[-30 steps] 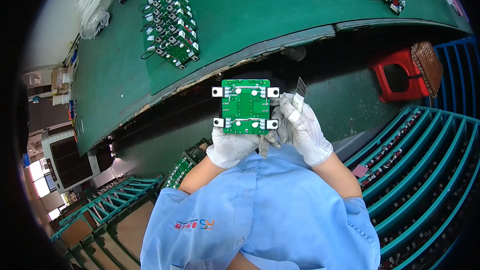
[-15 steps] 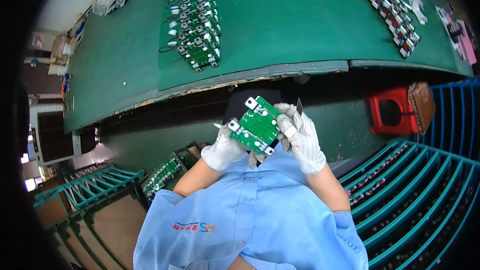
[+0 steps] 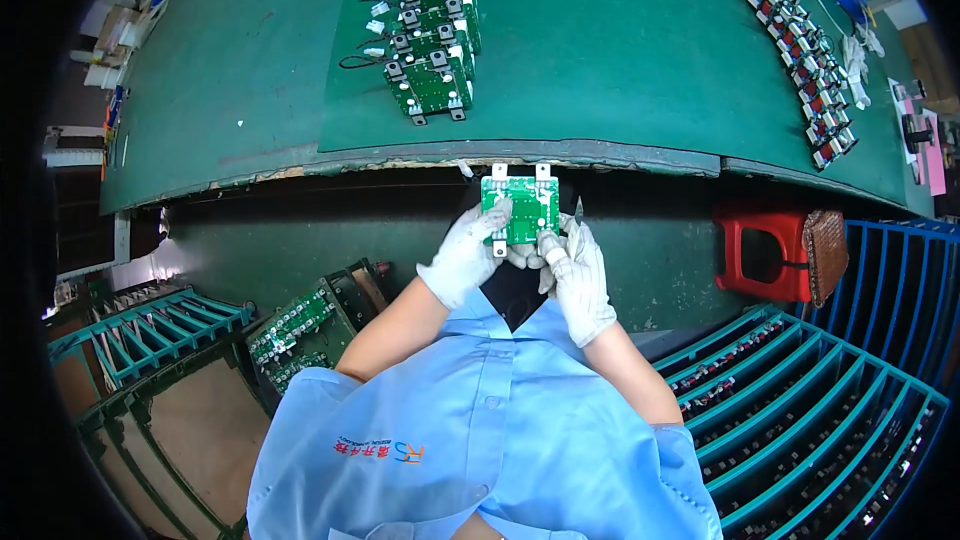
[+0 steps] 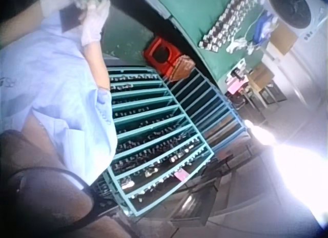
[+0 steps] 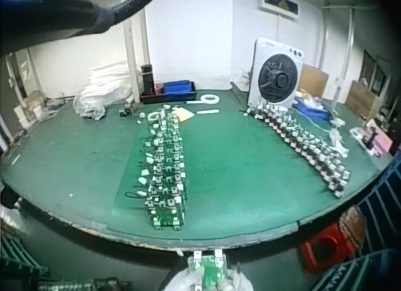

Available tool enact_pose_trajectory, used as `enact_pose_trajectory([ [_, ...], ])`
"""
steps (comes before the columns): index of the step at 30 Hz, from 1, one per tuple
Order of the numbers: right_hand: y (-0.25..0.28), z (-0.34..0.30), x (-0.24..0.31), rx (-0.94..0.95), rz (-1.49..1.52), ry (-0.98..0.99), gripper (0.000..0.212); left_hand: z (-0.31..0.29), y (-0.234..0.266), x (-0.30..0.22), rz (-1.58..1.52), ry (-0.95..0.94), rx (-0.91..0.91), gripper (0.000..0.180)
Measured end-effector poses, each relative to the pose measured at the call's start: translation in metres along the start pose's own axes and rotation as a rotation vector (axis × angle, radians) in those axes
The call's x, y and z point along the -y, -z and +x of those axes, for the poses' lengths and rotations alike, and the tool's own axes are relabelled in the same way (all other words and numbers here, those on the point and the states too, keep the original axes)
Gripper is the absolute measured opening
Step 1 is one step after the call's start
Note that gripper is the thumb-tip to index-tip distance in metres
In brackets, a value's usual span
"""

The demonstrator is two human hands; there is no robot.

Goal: The person assembles and checks circuit board components on a production line using a hand tool.

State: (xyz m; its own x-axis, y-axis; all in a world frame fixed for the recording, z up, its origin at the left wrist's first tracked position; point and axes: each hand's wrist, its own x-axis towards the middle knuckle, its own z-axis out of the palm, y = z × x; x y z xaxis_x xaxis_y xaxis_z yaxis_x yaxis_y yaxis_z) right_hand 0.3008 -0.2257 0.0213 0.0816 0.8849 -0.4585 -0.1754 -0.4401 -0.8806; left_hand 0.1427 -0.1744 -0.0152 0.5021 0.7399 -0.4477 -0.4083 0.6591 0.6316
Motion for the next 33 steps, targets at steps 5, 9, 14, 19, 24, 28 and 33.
enact_pose_trajectory([
  [5, 0.006, -0.006, 0.0, 0.054, -0.043, -0.158, 0.038, -0.006, 0.003, 0.013, -0.139, 0.105, -0.075, 0.034],
  [9, 0.003, 0.0, -0.003, 0.017, -0.008, -0.202, 0.036, 0.001, 0.003, 0.013, -0.163, 0.09, -0.112, 0.033],
  [14, 0.0, 0.017, 0.025, 0.002, -0.041, -0.124, 0.038, 0.02, -0.002, -0.012, -0.176, 0.106, -0.088, 0.034],
  [19, 0.019, 0.03, 0.026, 0.027, -0.191, -0.133, 0.054, 0.02, 0.001, -0.022, -0.026, 0.136, -0.143, 0.033],
  [24, 0.041, 0.026, 0.022, -0.127, -0.475, 0.123, 0.04, 0.019, -0.002, -0.024, -0.045, 0.168, -0.178, 0.04],
  [28, 0.045, 0.027, 0.035, -0.158, -0.566, 0.12, 0.03, 0.013, -0.013, -0.018, -0.088, 0.338, -0.302, 0.036],
  [33, 0.049, 0.038, 0.037, -0.043, -0.738, 0.255, 0.022, 0.017, 0.012, -0.014, 0.042, 0.229, -0.268, 0.036],
])
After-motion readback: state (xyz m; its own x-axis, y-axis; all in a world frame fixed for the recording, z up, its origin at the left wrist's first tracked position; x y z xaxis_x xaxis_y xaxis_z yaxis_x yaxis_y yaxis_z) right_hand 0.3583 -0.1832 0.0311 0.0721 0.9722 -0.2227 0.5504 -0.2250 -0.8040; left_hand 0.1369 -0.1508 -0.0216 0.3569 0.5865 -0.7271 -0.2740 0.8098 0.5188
